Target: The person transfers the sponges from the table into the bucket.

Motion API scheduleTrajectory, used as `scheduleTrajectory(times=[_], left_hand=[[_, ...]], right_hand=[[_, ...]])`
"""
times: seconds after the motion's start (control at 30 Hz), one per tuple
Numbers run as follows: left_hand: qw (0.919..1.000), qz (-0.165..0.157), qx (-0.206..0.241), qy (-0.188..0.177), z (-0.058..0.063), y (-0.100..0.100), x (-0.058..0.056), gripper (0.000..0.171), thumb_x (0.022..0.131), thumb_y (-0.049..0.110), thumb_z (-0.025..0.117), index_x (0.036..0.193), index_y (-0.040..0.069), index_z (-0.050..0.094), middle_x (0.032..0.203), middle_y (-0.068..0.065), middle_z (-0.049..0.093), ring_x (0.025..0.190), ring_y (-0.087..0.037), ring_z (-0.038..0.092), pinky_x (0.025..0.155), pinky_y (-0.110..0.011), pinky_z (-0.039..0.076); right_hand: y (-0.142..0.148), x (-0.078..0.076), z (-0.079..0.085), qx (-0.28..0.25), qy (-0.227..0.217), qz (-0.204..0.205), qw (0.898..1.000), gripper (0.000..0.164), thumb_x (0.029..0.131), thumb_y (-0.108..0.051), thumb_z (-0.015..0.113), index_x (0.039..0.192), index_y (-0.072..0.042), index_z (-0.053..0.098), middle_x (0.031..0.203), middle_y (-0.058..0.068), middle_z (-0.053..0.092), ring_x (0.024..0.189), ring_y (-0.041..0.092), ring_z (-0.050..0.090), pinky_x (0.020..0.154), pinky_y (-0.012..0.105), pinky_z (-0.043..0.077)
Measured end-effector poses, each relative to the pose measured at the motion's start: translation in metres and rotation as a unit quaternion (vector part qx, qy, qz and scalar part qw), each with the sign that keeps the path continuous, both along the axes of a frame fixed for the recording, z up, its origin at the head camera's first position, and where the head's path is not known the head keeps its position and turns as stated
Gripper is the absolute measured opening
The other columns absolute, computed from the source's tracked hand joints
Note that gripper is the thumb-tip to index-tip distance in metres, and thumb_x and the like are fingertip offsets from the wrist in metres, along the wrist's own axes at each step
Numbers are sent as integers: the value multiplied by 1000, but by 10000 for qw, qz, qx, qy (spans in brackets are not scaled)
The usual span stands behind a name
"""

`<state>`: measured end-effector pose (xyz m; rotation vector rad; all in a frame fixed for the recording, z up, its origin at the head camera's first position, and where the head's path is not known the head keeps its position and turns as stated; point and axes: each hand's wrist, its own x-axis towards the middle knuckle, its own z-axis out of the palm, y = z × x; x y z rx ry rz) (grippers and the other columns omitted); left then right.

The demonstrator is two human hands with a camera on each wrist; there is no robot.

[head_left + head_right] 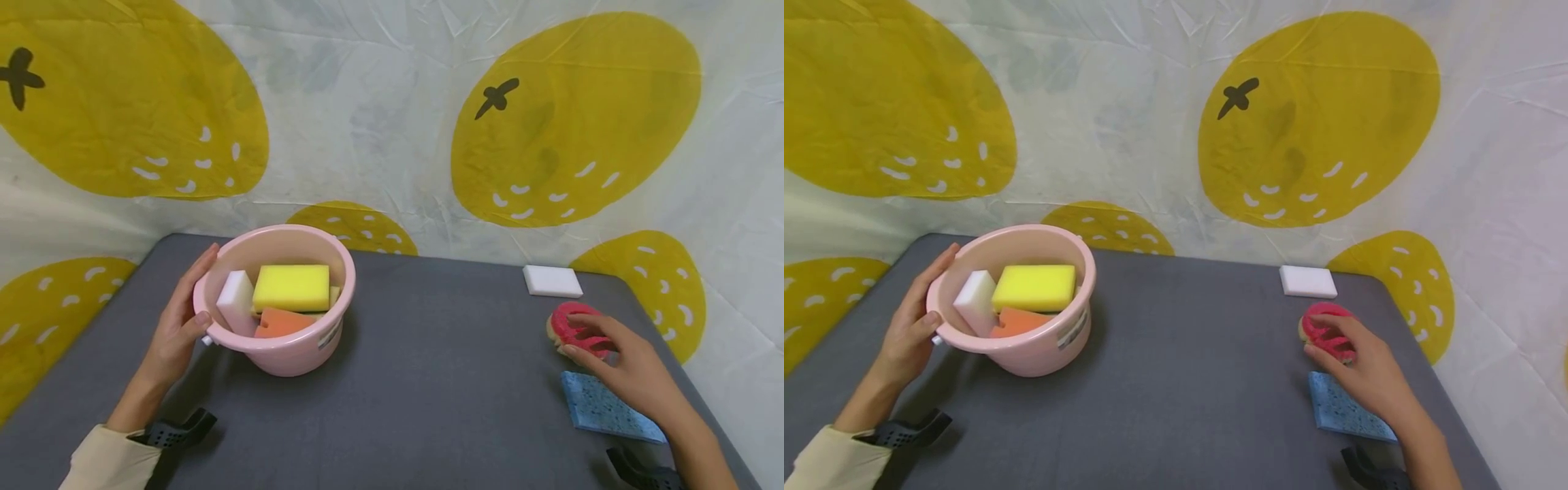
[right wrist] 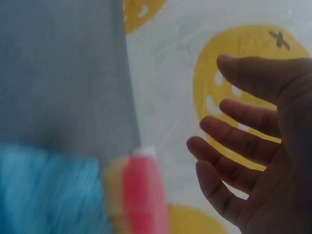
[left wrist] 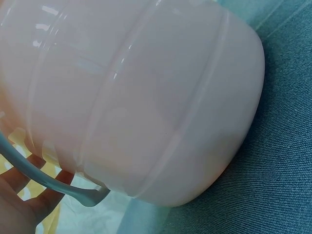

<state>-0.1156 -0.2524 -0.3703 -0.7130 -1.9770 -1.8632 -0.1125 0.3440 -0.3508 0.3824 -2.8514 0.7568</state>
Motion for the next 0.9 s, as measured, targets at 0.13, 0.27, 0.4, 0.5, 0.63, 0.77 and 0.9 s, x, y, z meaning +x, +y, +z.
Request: scheduleTrajectory(times=[0.13, 0.27, 0.4, 0.5, 0.63, 0.77, 0.9], left_hand=[[10000, 14, -3, -28, 0, 0, 0, 70, 86, 4, 51, 151, 4, 24, 157, -12, 15, 138, -26, 16, 104, -18, 30], [10000, -13, 16, -3, 0, 0, 1, 70, 86, 4, 51, 151, 3, 24, 157, -13, 15, 138, -27, 16, 104, -19, 30], [10000, -34, 39, -16, 1, 1, 0, 70, 86, 6, 51, 151, 4, 24, 157, -13, 15, 138, -27, 16, 104, -19, 31], [10000, -8, 17, -67, 1, 2, 0, 70, 86, 6, 51, 151, 5, 24, 157, -12, 15, 138, -26, 16, 103, -18, 31], [10000, -6, 4, -83, 2, 2, 0, 70, 87, 6, 51, 151, 5, 25, 157, -12, 15, 139, -26, 15, 104, -18, 30], [10000, 13, 41, -73, 2, 2, 0, 69, 87, 7, 51, 151, 5, 25, 157, -12, 15, 138, -26, 16, 104, -19, 30], [9999, 40, -6, -106, 2, 1, 1, 70, 86, 6, 51, 151, 5, 25, 157, -11, 15, 138, -26, 16, 104, -18, 30]], right_hand=[[18, 7, -10, -161, -94, 74, 9998, 45, 84, -21, 74, 124, -7, 58, 116, 12, 61, 91, 4, 56, 70, 8, 44], [35, 13, -21, -206, -104, 25, 9997, 44, 86, -18, 73, 125, -6, 57, 115, 11, 59, 92, -8, 50, 71, 7, 43], [52, 19, -32, -140, -293, -354, 9988, 43, 88, -22, 70, 126, -5, 57, 114, 14, 60, 90, -12, 48, 68, 9, 44], [64, 23, -41, -3, -597, -803, 9950, 48, 90, -31, 67, 127, -3, 55, 117, 20, 60, 92, 0, 52, 66, 18, 49], [82, 28, -53, 202, -1069, -1336, 9850, 60, 90, -43, 63, 130, 0, 51, 123, 27, 55, 98, 27, 54, 67, 37, 52], [98, 30, -64, 203, -1442, -1589, 9765, 68, 91, -49, 59, 132, 4, 47, 124, 32, 52, 98, 38, 56, 68, 47, 52], [109, 32, -72, 275, -1721, -1671, 9704, 73, 91, -51, 57, 133, 6, 44, 120, 32, 53, 91, 37, 59, 65, 47, 52]])
